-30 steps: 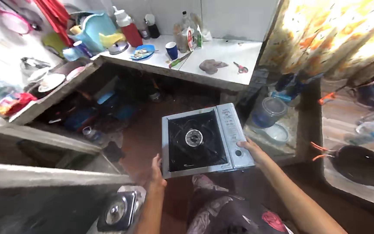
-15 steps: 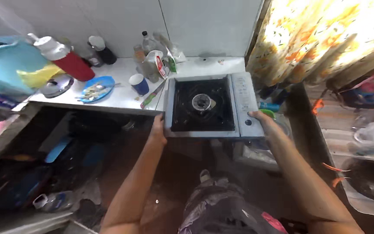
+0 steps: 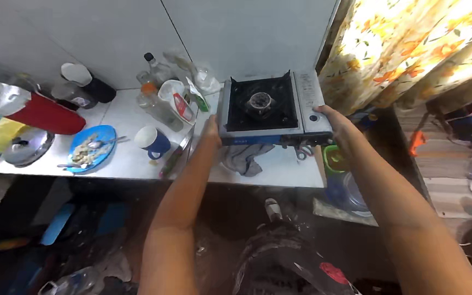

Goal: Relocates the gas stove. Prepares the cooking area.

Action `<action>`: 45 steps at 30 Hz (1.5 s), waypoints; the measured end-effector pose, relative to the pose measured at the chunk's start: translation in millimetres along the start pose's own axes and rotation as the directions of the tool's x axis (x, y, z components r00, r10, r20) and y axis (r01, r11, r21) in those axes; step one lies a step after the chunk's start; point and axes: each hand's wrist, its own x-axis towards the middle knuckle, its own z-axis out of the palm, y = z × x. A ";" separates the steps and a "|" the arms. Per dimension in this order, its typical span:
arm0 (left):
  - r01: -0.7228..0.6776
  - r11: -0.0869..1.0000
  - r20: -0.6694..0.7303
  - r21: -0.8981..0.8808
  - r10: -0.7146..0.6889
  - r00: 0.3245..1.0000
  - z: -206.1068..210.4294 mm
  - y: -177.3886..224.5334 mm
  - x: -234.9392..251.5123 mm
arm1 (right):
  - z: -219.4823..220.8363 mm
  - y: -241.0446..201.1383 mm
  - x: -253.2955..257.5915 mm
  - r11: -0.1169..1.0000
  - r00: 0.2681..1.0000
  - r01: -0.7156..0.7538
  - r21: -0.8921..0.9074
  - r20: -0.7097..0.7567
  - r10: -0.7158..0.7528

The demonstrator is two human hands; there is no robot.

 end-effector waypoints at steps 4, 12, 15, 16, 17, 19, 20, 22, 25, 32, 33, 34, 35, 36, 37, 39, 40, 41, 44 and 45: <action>0.030 0.999 -0.006 -0.033 -0.030 1.000 15.9 7.1 32.7 | 3.2 -5.9 39.4 0.999 1.000 -0.025 0.029 0.000 0.026; -0.007 1.000 -0.066 0.006 0.008 0.998 22.8 16.1 56.1 | 13.6 -14.1 70.0 0.984 0.998 -0.043 -0.175 -0.048 0.035; -0.130 0.991 -0.098 0.019 0.132 0.986 15.7 13.1 57.7 | 14.0 -11.5 81.1 0.981 0.996 -0.019 -0.191 -0.088 0.003; -0.235 0.969 -0.106 0.074 0.242 0.965 11.0 10.7 53.3 | 16.0 -9.6 81.9 0.982 0.994 -0.004 -0.189 -0.107 -0.016; -0.358 0.923 -0.110 0.141 0.374 0.921 7.1 6.9 45.8 | 18.5 -8.0 82.7 0.983 0.991 0.015 -0.184 -0.131 -0.040; -0.578 0.769 0.008 0.274 0.599 0.801 -1.3 -9.8 20.2 | 21.8 -4.2 83.9 0.983 0.984 0.046 -0.177 -0.163 -0.076; -0.655 0.673 0.149 0.344 0.649 0.746 -7.2 -23.4 4.4 | 22.6 -2.3 83.2 0.979 0.981 0.053 -0.195 -0.171 -0.088; -0.743 0.446 0.446 0.498 0.604 0.661 -17.6 -54.0 -17.1 | 23.7 -0.3 78.8 0.962 0.970 0.079 -0.262 -0.200 -0.134; -0.763 0.110 0.666 0.637 0.421 0.616 -25.3 -89.1 -24.6 | 22.1 -5.8 66.9 0.910 0.931 0.193 -0.367 -0.223 -0.288; -0.844 0.138 0.690 0.518 0.515 0.508 -47.1 -114.3 -4.6 | 63.0 49.1 -26.0 0.559 0.638 0.536 -0.633 -0.130 -0.759; -0.854 0.228 0.672 0.468 0.537 0.511 -51.2 -111.0 -7.1 | 84.1 72.6 -41.8 0.489 0.631 0.582 -0.650 -0.017 -0.775; -0.853 0.336 0.653 0.400 0.549 0.522 -55.1 -105.5 -11.9 | 108.0 97.1 -53.2 0.475 0.668 0.618 -0.626 0.099 -0.738; -0.833 0.445 0.641 0.327 0.543 0.542 -58.9 -99.2 -18.3 | 133.2 119.8 -60.6 0.512 0.722 0.630 -0.584 0.199 -0.662; -0.803 0.532 0.638 0.267 0.527 0.561 -62.6 -93.9 -26.5 | 156.8 141.7 -63.2 0.562 0.752 0.637 -0.528 0.266 -0.603; -0.777 0.588 0.635 0.225 0.516 0.575 -66.5 -90.6 -35.3 | 176.4 161.0 -65.5 0.610 0.764 0.639 -0.469 0.294 -0.574; -0.744 0.635 0.591 0.206 0.526 0.612 -71.2 -87.5 -42.5 | 205.1 180.7 -74.1 0.689 0.790 0.610 -0.392 0.225 -0.571; -0.742 0.636 0.561 0.212 0.542 0.626 -73.1 -85.7 -39.2 | 213.2 182.3 -79.5 0.706 0.805 0.585 -0.400 0.183 -0.564; -0.748 0.626 0.543 0.222 0.558 0.628 -76.3 -83.2 -32.5 | 217.5 182.0 -85.0 0.705 0.817 0.563 -0.431 0.164 -0.552; -0.843 0.478 0.525 0.247 0.665 0.531 -85.7 -81.8 -11.5 | 215.4 192.8 -99.7 0.619 0.817 0.558 -0.554 0.233 -0.528; -0.875 0.410 0.529 0.260 0.697 0.484 -88.1 -81.0 -9.8 | 210.9 199.1 -105.2 0.594 0.819 0.550 -0.587 0.240 -0.521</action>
